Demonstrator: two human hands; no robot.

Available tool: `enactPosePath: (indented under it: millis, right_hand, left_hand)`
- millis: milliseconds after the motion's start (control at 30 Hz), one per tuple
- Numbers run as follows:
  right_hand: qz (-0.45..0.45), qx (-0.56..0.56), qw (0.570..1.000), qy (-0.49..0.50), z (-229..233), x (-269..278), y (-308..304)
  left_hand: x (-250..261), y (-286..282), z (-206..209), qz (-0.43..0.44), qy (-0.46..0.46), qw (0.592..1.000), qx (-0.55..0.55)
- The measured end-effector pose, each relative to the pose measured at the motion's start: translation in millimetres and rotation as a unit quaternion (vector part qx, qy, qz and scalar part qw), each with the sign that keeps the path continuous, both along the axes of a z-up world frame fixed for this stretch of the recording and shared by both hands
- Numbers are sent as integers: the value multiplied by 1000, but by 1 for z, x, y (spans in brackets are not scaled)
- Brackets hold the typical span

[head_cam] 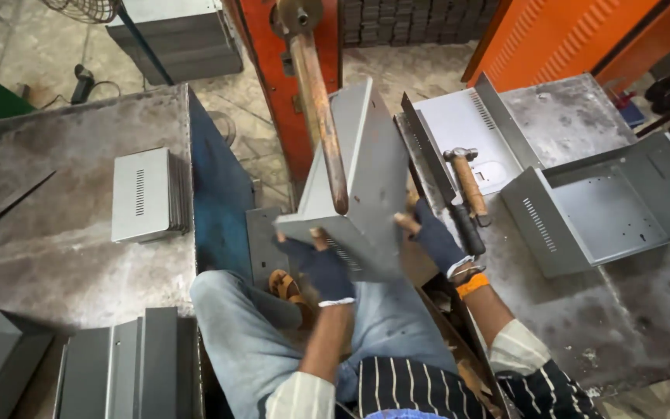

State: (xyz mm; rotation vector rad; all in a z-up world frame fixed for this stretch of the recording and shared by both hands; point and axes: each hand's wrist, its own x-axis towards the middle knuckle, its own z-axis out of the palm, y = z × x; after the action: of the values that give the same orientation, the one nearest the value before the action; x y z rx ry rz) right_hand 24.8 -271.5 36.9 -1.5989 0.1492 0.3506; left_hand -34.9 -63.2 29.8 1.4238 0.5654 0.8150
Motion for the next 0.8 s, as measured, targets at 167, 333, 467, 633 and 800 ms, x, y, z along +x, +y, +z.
enactPosePath:
  millis: [167, 333, 467, 633, 800]
  right_hand:
    - [-30, -333, 790, -515, 136, -14, 45]
    - [89, -340, 814, -462, 124, 31, 58]
    - [186, -292, 864, -365, 110, 50, 50]
    - [205, -300, 874, -323, 116, 67, 58]
    - [174, -298, 856, -385, 115, 65, 66]
  left_hand:
    - [20, 46, 57, -38, -60, 990, 120]
    - [54, 73, 55, -190, -62, 973, 114]
    - [59, 80, 70, -274, -36, 954, 118]
    - [58, 79, 81, -289, -9, 953, 88]
    - [63, 83, 64, -267, -70, 949, 151]
